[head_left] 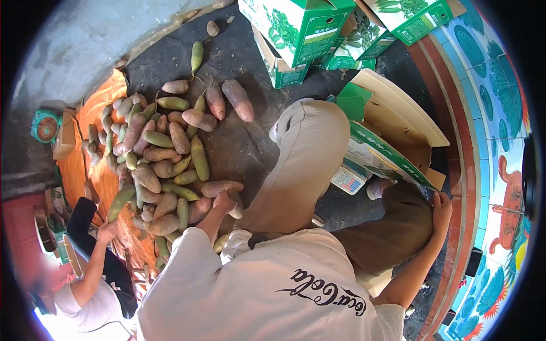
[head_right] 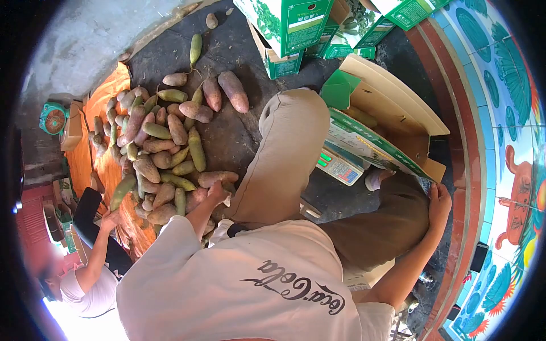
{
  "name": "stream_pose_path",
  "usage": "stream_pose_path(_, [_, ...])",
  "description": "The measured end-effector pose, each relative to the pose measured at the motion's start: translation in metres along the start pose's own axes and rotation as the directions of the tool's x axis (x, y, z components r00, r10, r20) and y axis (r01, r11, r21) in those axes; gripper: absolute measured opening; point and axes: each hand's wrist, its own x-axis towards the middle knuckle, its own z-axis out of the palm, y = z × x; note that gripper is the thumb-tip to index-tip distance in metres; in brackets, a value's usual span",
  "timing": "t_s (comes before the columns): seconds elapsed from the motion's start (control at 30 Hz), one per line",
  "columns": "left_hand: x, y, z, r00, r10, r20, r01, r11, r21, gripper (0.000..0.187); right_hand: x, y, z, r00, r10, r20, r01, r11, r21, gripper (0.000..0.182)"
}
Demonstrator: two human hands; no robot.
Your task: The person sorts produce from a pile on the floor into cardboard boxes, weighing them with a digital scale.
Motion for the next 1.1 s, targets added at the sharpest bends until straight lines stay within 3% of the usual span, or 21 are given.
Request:
stream_pose_path(0.1, [0.008, 0.008, -0.022, 0.985, 0.012, -0.170, -0.025, 0.997, -0.071, 0.071, 0.000, 0.003, 0.001, 1.000, -0.004, -0.013, 0.004, 1.000, -0.006, 0.025])
stream_pose_path(0.3, [0.024, 0.032, -0.076, 0.869, -0.066, -0.491, -0.102, 0.946, -0.308, 0.072, -0.006, -0.006, -0.002, 0.997, -0.040, -0.061, 0.037, 0.998, -0.045, 0.024])
stream_pose_path(0.47, [0.021, 0.053, -0.128, 0.714, -0.059, -0.697, -0.292, 0.881, -0.373, 0.070, -0.016, -0.015, 0.001, 0.966, -0.117, -0.230, 0.090, 0.988, -0.124, 0.018])
stream_pose_path(0.6, [0.005, 0.085, -0.173, 0.533, 0.000, -0.846, -0.578, 0.731, -0.364, 0.067, -0.025, -0.046, 0.002, 0.904, -0.179, -0.389, 0.114, 0.976, -0.183, 0.013])
stream_pose_path(0.7, [-0.046, 0.136, -0.217, 0.505, 0.010, -0.863, -0.750, 0.501, -0.433, 0.058, -0.030, -0.073, 0.014, 0.840, -0.276, -0.466, 0.195, 0.957, -0.216, 0.015])
stream_pose_path(0.83, [-0.107, 0.200, -0.261, 0.444, 0.124, -0.887, -0.894, 0.130, -0.429, 0.055, -0.035, -0.101, 0.046, 0.848, -0.405, -0.343, 0.375, 0.914, -0.152, 0.034])
stream_pose_path(0.97, [-0.163, 0.261, -0.283, 0.390, 0.320, -0.863, -0.909, -0.018, -0.417, 0.049, -0.040, -0.107, 0.055, 0.871, -0.394, -0.293, 0.342, 0.915, -0.215, 0.042])
stream_pose_path(1.1, [-0.204, 0.330, -0.272, 0.326, 0.524, -0.787, -0.917, -0.025, -0.397, 0.053, -0.038, -0.103, 0.056, 0.884, -0.379, -0.275, 0.335, 0.922, -0.192, 0.045])
